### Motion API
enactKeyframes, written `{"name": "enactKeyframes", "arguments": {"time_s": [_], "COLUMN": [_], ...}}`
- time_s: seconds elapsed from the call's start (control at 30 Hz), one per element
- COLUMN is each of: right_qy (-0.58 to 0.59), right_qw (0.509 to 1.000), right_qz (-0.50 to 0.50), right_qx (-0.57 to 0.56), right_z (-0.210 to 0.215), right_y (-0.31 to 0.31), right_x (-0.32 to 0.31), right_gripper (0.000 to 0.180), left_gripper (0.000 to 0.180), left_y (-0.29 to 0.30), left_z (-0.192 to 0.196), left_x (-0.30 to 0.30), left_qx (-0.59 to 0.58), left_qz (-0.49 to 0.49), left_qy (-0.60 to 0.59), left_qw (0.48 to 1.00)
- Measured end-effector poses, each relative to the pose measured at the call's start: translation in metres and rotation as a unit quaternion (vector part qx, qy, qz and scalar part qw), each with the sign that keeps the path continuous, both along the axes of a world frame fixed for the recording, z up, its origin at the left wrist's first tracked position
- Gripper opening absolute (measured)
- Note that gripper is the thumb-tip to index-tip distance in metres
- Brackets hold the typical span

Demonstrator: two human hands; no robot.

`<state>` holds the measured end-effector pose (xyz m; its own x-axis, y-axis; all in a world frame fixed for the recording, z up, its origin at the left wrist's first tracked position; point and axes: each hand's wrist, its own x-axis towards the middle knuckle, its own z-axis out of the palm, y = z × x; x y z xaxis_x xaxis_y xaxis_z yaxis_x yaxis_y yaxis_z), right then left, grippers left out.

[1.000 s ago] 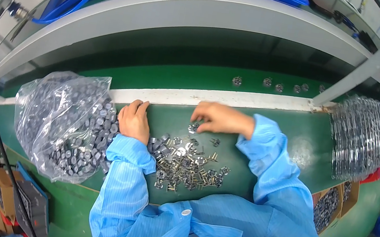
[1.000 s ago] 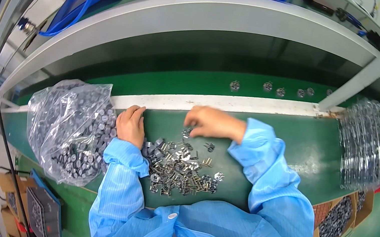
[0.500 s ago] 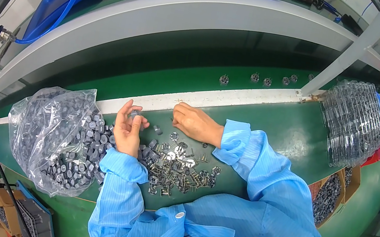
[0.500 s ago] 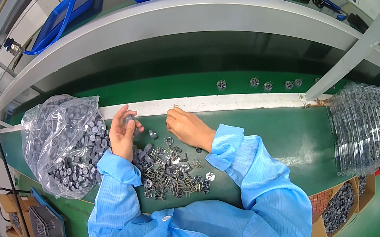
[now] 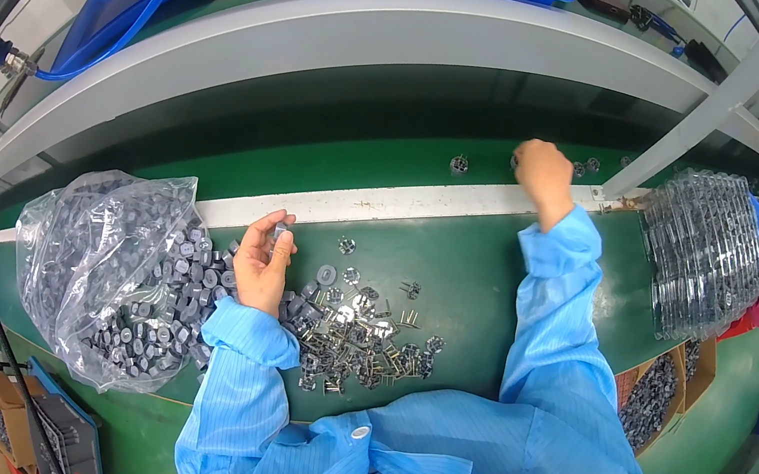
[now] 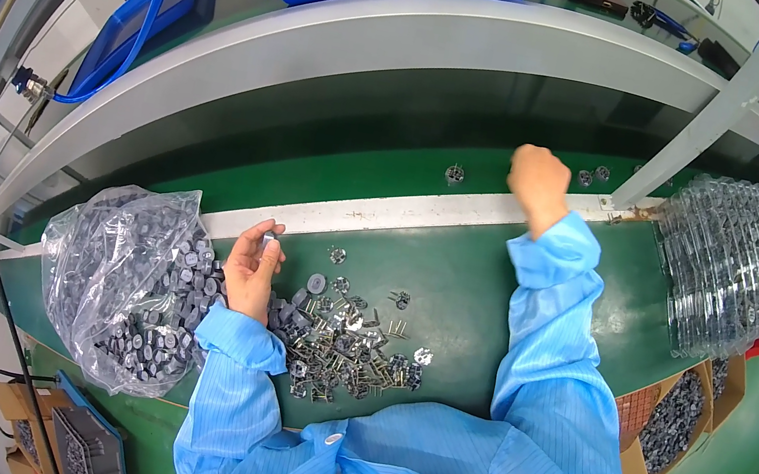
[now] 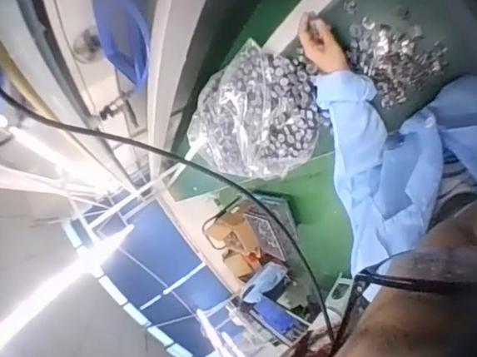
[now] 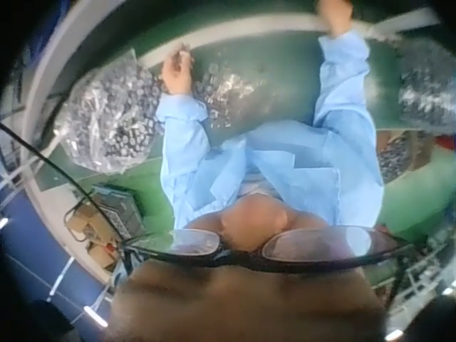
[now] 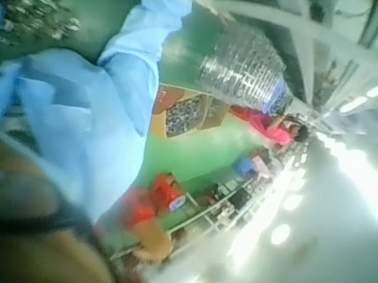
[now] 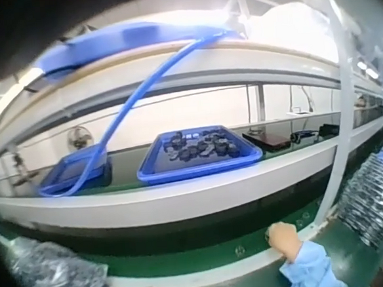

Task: The person repeatedly assembles components by fitting metal pins into plastic bases by hand and placing the completed pieces onto the track.

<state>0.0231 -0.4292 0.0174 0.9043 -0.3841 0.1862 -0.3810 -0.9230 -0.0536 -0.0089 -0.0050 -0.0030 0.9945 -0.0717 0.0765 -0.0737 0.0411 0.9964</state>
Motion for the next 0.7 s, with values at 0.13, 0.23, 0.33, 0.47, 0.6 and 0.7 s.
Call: {"name": "enactKeyframes", "arguments": {"time_s": [0.13,0.23,0.33,0.47,0.6,0.7], "right_qy": [0.02,0.006,0.021,0.026,0.031,0.033], "right_qw": [0.997,0.99,0.993,0.993,0.992,0.99], "right_qz": [-0.024,0.012,-0.025,-0.036,-0.041,-0.045], "right_qx": [0.075,0.141,0.116,0.112,0.111,0.131], "right_z": [-0.012,-0.015,-0.018,-0.001,-0.013,-0.013], "right_y": [-0.037,-0.035,-0.04,-0.04,-0.045,-0.052], "right_x": [-0.007,-0.004,-0.003,-0.006,-0.007,-0.01], "right_gripper": [0.015,0.017,0.017,0.017,0.016,0.016], "left_gripper": [0.034,0.035,0.036,0.036,0.036,0.036], "left_y": [-0.002,0.002,0.002,0.001,-0.002,-0.002], "left_z": [-0.002,-0.004,-0.004,-0.004,-0.005,-0.007], "left_x": [0.0,-0.001,0.0,0.0,-0.001,-0.002], "left_qx": [-0.015,-0.004,-0.002,0.001,0.009,0.002], "left_qz": [0.001,-0.004,-0.009,-0.01,-0.019,-0.024], "left_qy": [0.002,0.003,-0.001,-0.012,-0.008,-0.011], "left_qw": [1.0,1.0,1.0,1.0,1.0,1.0]}}
